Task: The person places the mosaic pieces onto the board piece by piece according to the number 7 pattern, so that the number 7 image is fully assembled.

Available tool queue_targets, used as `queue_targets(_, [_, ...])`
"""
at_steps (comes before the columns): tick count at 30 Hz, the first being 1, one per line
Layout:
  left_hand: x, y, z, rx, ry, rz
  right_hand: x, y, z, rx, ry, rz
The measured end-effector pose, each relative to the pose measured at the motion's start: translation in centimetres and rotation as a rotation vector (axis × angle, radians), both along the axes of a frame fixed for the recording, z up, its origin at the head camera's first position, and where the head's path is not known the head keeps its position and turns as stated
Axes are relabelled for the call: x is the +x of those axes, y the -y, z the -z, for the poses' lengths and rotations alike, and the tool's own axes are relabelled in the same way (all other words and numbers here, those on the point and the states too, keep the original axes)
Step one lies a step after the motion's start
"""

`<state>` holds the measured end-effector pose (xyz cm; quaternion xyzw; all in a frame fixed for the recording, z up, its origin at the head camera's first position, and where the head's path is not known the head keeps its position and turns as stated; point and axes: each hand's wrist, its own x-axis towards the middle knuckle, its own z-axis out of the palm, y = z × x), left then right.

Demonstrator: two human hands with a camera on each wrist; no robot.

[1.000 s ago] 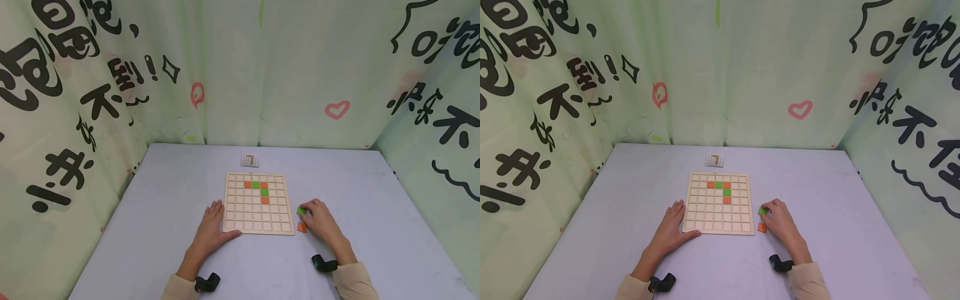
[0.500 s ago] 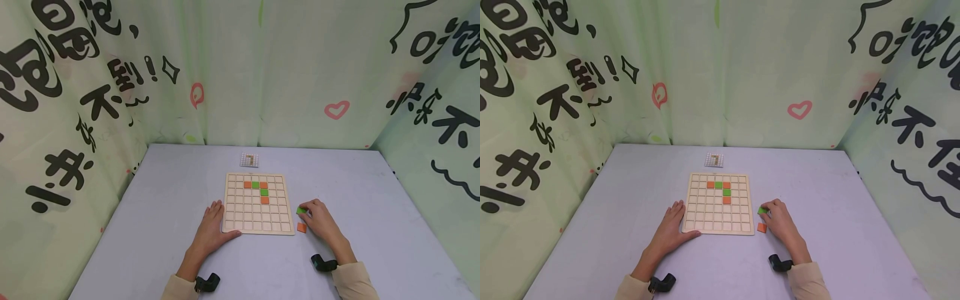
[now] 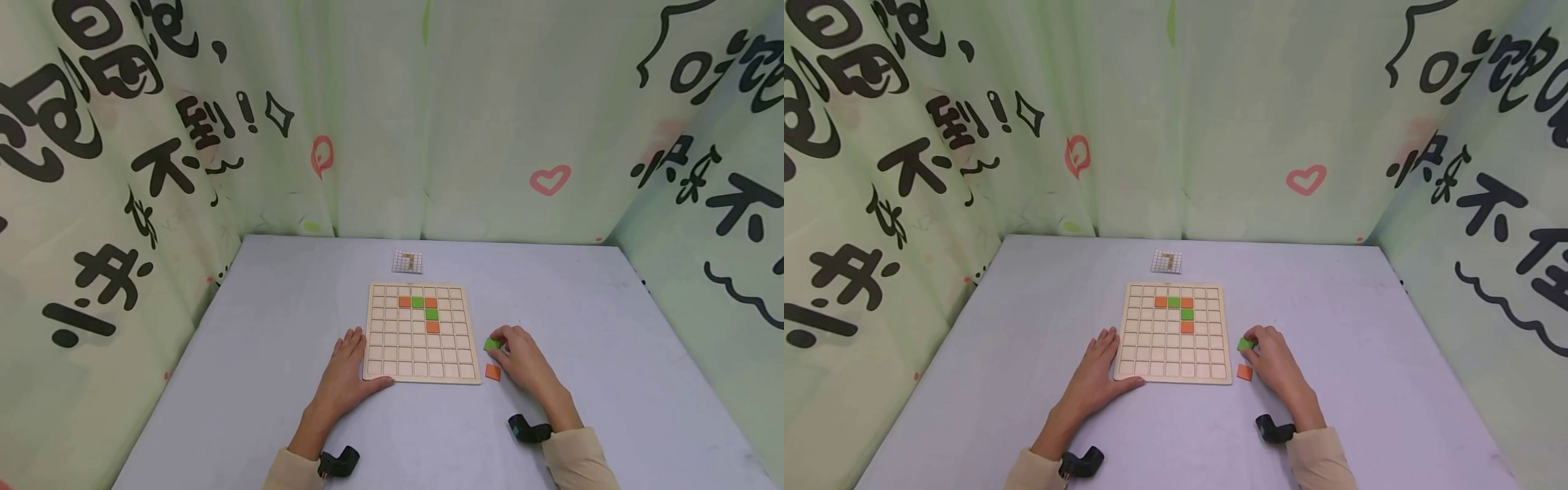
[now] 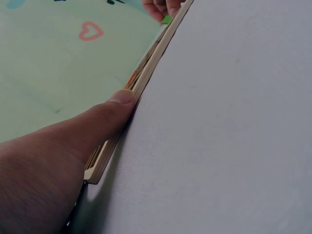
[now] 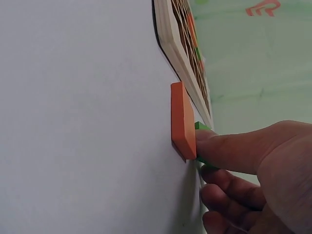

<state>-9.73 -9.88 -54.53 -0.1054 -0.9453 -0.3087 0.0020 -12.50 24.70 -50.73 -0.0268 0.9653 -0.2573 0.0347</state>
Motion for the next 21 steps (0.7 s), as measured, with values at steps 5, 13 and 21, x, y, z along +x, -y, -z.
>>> queue_targets(5, [0.03,-0.01,0.00,0.001,-0.004,0.001,-0.08,0.04,-0.08,-0.039,-0.006,0.002])
queue_targets(13, [0.03,-0.02,0.08,-0.006,-0.016,0.006,-0.06,0.14,-0.03,-0.044,-0.045,0.018])
queue_targets(21, [0.04,-0.05,0.03,0.000,-0.018,0.005,-0.18,0.62,-0.30,-0.051,-0.052,0.046])
